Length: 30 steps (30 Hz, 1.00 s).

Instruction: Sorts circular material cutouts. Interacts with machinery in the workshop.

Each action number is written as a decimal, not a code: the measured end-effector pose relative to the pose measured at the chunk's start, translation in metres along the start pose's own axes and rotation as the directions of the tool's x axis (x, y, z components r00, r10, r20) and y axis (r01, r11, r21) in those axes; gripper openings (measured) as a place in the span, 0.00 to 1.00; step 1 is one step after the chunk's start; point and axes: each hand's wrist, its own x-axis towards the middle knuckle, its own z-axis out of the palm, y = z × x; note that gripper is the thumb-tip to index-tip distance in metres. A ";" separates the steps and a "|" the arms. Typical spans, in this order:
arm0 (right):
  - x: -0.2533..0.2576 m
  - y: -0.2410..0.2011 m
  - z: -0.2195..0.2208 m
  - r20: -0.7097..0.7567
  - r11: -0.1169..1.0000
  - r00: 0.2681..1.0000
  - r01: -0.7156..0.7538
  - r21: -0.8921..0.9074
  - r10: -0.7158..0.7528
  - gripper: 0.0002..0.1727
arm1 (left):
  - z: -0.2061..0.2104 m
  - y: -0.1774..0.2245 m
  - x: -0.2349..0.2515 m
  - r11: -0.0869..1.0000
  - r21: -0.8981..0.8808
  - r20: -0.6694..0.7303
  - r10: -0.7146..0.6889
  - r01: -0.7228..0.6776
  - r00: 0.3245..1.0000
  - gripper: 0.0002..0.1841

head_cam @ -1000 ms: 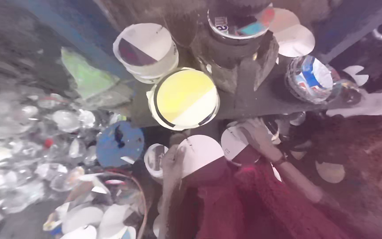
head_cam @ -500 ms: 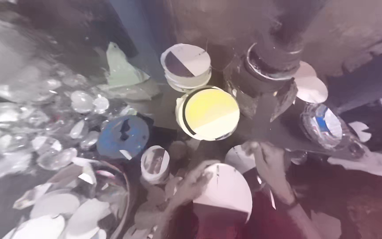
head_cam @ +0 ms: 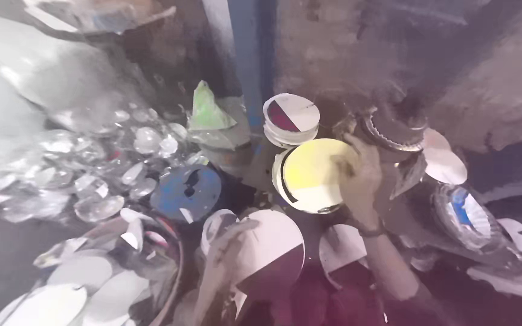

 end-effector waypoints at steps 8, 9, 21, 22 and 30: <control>-0.055 -0.039 -0.009 0.231 0.977 0.958 0.134 0.163 -0.170 0.13 | 0.048 0.030 0.013 0.983 -0.031 -0.175 -0.182 0.179 0.968 0.09; -0.052 -0.030 -0.007 0.224 0.981 0.956 0.173 0.086 -0.189 0.15 | 0.047 0.032 0.012 0.974 0.030 -0.226 -0.211 0.223 0.951 0.08; -0.033 -0.054 0.048 0.487 0.937 0.872 0.200 -0.288 -0.037 0.21 | 0.001 0.017 0.010 0.977 0.090 -0.421 -0.140 0.195 0.896 0.24; -0.034 -0.056 0.048 0.480 0.931 0.876 0.219 -0.290 -0.057 0.18 | 0.000 0.014 0.009 0.983 0.082 -0.390 -0.122 0.166 0.913 0.20; -0.027 -0.039 0.018 0.418 0.945 0.889 0.279 -0.172 -0.187 0.09 | -0.001 0.002 0.005 0.962 -0.084 -0.167 -0.271 0.260 0.948 0.25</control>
